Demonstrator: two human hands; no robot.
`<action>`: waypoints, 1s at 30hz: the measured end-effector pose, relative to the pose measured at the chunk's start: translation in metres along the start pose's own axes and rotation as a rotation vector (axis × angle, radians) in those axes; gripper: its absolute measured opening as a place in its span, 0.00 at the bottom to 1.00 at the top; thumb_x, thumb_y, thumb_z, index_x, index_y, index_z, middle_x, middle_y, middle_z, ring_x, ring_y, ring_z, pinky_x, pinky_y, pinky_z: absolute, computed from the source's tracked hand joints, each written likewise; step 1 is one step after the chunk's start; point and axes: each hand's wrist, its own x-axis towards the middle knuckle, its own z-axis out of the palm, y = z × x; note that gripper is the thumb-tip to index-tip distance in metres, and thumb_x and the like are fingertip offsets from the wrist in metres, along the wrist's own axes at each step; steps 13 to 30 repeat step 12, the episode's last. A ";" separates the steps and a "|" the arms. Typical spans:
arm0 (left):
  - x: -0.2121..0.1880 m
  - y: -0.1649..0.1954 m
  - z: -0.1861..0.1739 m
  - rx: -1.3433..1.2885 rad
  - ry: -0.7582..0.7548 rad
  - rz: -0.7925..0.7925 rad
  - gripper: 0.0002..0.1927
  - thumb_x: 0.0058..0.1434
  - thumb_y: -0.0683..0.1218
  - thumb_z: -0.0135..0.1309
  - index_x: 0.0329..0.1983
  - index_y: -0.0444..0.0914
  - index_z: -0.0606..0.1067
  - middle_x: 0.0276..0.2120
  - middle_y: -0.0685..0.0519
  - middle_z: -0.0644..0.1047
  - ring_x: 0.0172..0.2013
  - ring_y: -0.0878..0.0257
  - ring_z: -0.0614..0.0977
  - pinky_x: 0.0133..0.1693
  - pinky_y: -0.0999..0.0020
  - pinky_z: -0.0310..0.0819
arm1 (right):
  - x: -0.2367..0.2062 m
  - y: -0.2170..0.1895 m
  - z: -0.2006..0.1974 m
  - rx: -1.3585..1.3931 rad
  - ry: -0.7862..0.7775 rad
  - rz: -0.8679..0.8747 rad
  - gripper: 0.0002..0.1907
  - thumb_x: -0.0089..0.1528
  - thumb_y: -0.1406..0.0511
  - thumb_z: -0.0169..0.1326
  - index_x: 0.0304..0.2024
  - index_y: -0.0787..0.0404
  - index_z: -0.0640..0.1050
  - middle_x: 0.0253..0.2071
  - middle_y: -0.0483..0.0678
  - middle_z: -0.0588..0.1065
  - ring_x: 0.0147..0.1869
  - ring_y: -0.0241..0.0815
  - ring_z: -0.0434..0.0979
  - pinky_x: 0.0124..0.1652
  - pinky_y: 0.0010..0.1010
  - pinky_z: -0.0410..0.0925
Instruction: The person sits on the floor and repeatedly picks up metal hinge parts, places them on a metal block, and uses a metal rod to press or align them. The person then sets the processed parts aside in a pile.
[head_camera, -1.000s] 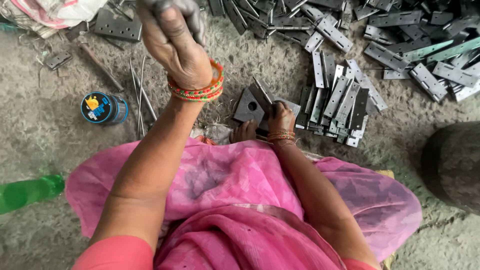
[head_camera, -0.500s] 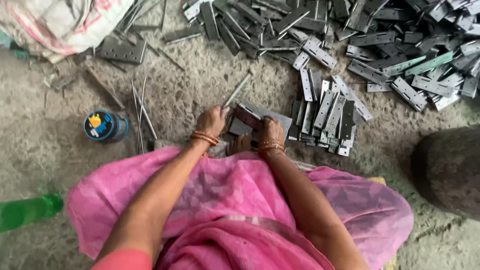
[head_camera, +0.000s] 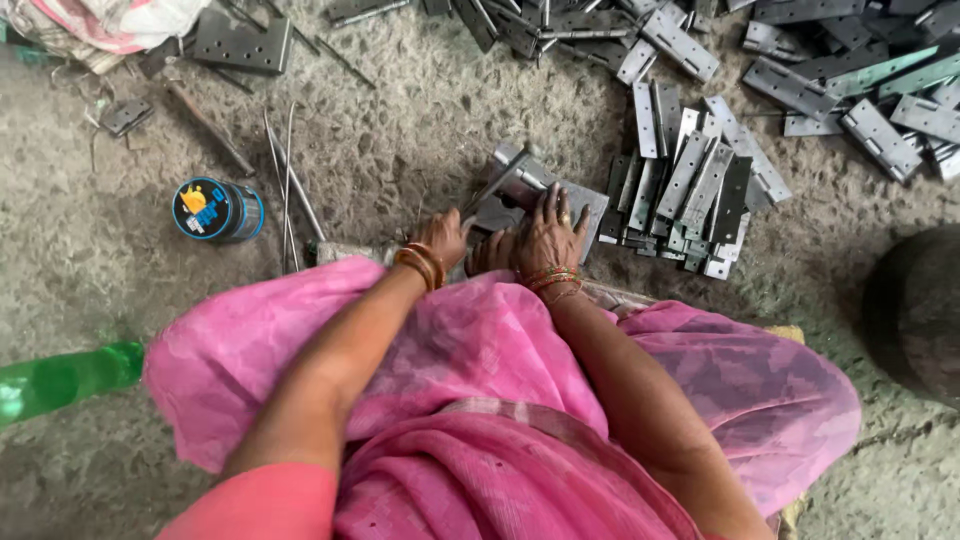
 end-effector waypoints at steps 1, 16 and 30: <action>0.018 -0.005 0.012 -0.007 0.024 -0.011 0.23 0.73 0.60 0.44 0.42 0.36 0.74 0.30 0.37 0.79 0.32 0.40 0.82 0.34 0.44 0.75 | 0.006 -0.001 0.000 -0.042 -0.057 0.026 0.34 0.64 0.50 0.48 0.65 0.65 0.67 0.78 0.56 0.52 0.81 0.51 0.47 0.71 0.63 0.36; 0.039 -0.048 0.012 -0.095 0.285 -0.359 0.21 0.70 0.61 0.49 0.44 0.40 0.80 0.38 0.40 0.81 0.40 0.40 0.83 0.42 0.43 0.76 | -0.018 0.073 -0.019 0.309 0.131 0.036 0.19 0.65 0.57 0.54 0.56 0.56 0.81 0.77 0.46 0.63 0.82 0.50 0.55 0.74 0.59 0.51; 0.039 -0.048 0.012 -0.095 0.285 -0.359 0.21 0.70 0.61 0.49 0.44 0.40 0.80 0.38 0.40 0.81 0.40 0.40 0.83 0.42 0.43 0.76 | -0.018 0.073 -0.019 0.309 0.131 0.036 0.19 0.65 0.57 0.54 0.56 0.56 0.81 0.77 0.46 0.63 0.82 0.50 0.55 0.74 0.59 0.51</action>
